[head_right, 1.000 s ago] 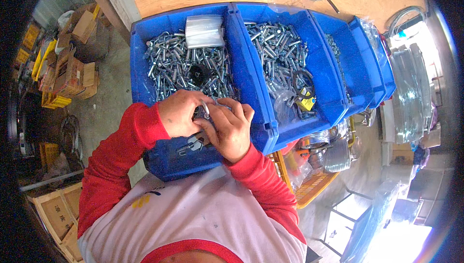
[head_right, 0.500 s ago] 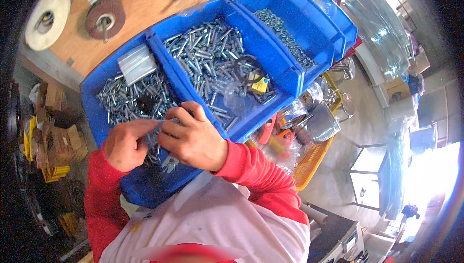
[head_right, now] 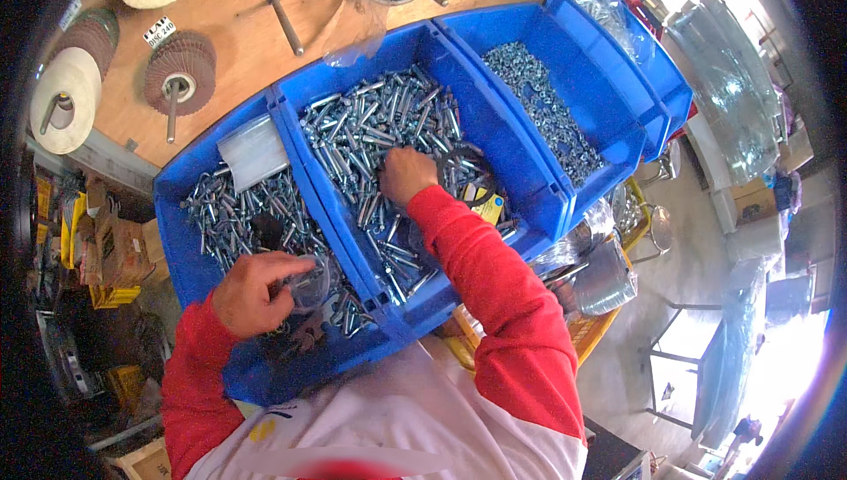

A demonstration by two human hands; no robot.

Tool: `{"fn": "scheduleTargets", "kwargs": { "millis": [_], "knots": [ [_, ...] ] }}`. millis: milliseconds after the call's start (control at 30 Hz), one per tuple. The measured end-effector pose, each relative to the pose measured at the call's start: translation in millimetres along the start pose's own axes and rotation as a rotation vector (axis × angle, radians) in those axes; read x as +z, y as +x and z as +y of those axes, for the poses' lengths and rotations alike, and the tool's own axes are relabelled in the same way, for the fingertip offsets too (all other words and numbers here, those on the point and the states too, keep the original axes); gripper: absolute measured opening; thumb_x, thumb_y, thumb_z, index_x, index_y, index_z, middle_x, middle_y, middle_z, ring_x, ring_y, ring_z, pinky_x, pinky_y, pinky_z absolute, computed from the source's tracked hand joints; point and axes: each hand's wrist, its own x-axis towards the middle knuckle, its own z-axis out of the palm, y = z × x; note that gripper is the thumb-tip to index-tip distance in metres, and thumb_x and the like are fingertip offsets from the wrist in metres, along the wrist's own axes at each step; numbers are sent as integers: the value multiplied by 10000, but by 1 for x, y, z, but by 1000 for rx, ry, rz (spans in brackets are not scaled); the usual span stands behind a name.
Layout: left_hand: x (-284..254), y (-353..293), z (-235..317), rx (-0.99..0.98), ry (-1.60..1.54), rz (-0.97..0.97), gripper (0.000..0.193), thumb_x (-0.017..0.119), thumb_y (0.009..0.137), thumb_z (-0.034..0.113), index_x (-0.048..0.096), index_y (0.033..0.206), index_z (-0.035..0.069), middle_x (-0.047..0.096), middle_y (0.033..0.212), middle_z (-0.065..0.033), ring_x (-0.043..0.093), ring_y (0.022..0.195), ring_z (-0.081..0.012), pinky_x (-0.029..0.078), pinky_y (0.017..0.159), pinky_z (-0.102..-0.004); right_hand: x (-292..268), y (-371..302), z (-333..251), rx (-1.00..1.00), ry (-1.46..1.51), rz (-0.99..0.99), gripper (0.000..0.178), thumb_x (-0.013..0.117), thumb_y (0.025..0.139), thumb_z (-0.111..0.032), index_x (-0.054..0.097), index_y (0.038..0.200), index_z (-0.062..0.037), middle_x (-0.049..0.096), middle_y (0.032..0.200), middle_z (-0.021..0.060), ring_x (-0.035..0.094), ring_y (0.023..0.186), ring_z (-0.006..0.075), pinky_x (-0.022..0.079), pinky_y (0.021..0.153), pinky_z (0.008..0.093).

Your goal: The person repeatedly picks small metal fasteners from a blue compartmentalized bin and places them into small clear plastic bags. The person then seals each bag and places it back into the bin. The process is repeated continuously throughout the clip.

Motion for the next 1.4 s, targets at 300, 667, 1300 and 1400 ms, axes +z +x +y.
{"fn": "scheduleTargets", "kwargs": {
  "millis": [300, 667, 1300, 1400],
  "knots": [
    [-1, -8, -25, -50, -186, -4, 410, 612, 830, -31, 699, 1231, -25, 745, 1009, -184, 687, 635, -162, 564, 618, -318, -74, -54, -17, 134, 694, 299, 313, 753, 936, -249, 676, 800, 22, 570, 623, 20, 546, 596, 86, 440, 550, 299],
    [-2, -10, -25, -24, -188, -32, 387, 790, 793, 130, 721, 1160, 32, 743, 931, -179, 752, 811, -265, 590, 731, -376, -87, -134, -125, -605, 1002, -23, 207, 825, 853, -69, 781, 1048, -16, 779, 998, 94, 710, 908, 203, 525, 822, 340],
    [-16, -12, -10, -177, -97, 6, 512, 795, 783, 147, 679, 1232, -70, 734, 1055, -241, 736, 794, -283, 572, 686, -354, -202, -143, 49, -107, 477, 855, 52, 733, 857, -57, 771, 874, -25, 748, 823, 113, 678, 706, 217, 525, 687, 347],
    [-15, -7, -14, -284, -143, 11, 435, 767, 791, 74, 714, 1208, -39, 751, 1059, -190, 722, 716, -181, 549, 624, -300, -223, -94, 172, 127, 455, 791, 187, 698, 906, -175, 762, 891, 0, 743, 797, 157, 719, 722, 247, 560, 713, 355]
  ]
}}
